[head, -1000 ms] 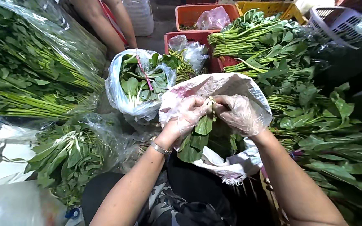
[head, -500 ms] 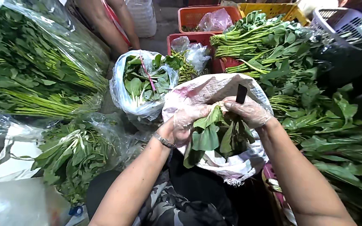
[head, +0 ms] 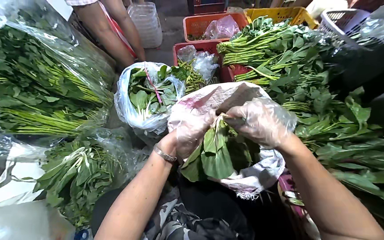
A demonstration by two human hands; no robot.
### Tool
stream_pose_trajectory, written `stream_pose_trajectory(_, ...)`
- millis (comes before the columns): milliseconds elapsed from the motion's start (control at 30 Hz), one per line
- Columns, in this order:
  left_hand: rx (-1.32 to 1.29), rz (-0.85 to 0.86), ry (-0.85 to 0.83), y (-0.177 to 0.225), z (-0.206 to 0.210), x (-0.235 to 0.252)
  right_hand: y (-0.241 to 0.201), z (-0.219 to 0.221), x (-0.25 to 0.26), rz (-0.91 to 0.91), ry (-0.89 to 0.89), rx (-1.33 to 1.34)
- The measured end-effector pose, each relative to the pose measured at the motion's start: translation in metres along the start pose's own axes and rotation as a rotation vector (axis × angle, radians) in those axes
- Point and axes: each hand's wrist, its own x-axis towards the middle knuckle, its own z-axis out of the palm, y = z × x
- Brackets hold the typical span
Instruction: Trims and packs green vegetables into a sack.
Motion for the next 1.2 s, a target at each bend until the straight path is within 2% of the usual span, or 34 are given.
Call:
stream_pose_trajectory(67,0.262,0.105,-0.026,0.005,0.003,-0.003,0.004,0.008,-0.007,-0.127,0.135,-0.064)
stream_pose_trajectory(100,0.312,0.133,-0.063,0.005,0.004,-0.003,0.008,0.010,-0.009,-0.167,0.161,0.022)
stream_pose_trajectory(167,0.269,0.176,-0.146,0.002,0.008,-0.004,0.018,0.011,-0.011,-0.133,0.035,0.445)
stream_pose_trajectory(233,0.244,0.199,-0.216,-0.001,0.012,-0.003,0.026,0.018,-0.013,0.020,-0.130,0.886)
stream_pose_trajectory(300,0.304,0.212,-0.277,-0.005,0.010,-0.002,0.033,0.026,-0.015,0.110,-0.270,1.060)
stream_pose_trajectory(400,0.559,0.197,-0.318,-0.005,0.007,-0.004,0.034,0.023,-0.013,0.101,-0.443,0.917)
stream_pose_trajectory(467,0.687,0.136,-0.321,-0.003,0.006,-0.009,0.036,0.014,-0.010,0.003,-0.514,0.607)
stream_pose_trajectory(500,0.695,0.115,-0.314,-0.001,0.004,-0.014,0.039,0.007,-0.011,0.017,-0.539,0.431)
stream_pose_trajectory(533,0.672,0.114,-0.291,0.002,-0.002,-0.022,0.044,0.000,-0.015,0.112,-0.540,0.296)
stream_pose_trajectory(567,0.630,0.107,-0.250,0.006,-0.010,-0.029,0.052,-0.005,-0.022,0.229,-0.468,0.274)
stream_pose_trajectory(600,0.577,0.093,-0.177,0.009,-0.018,-0.031,0.060,-0.006,-0.030,0.313,-0.330,0.316)
stream_pose_trajectory(667,0.509,0.059,0.017,0.013,-0.015,-0.023,0.066,0.008,-0.034,0.306,-0.110,0.337)
stream_pose_trajectory(733,0.467,0.090,0.136,0.018,0.002,-0.007,0.062,0.022,-0.027,0.257,-0.067,0.281)
stream_pose_trajectory(800,0.412,0.098,0.130,0.022,0.017,0.008,0.055,0.029,-0.020,0.304,0.149,0.326)
stream_pose_trajectory(867,0.384,0.043,0.097,0.026,0.031,0.015,0.043,0.035,-0.019,0.435,0.348,0.578)
stream_pose_trajectory(933,0.381,-0.006,0.075,0.027,0.039,0.020,0.028,0.034,-0.021,0.450,0.317,0.767)
stream_pose_trajectory(1000,0.379,-0.021,0.051,0.022,0.040,0.027,0.031,0.035,-0.024,0.419,0.263,0.763)
stream_pose_trajectory(1100,0.586,0.116,0.114,0.011,0.040,0.036,0.044,0.022,-0.031,0.467,0.149,0.705)
stream_pose_trajectory(1200,0.841,0.491,0.191,0.001,0.046,0.041,0.049,0.004,-0.044,0.484,0.034,0.679)
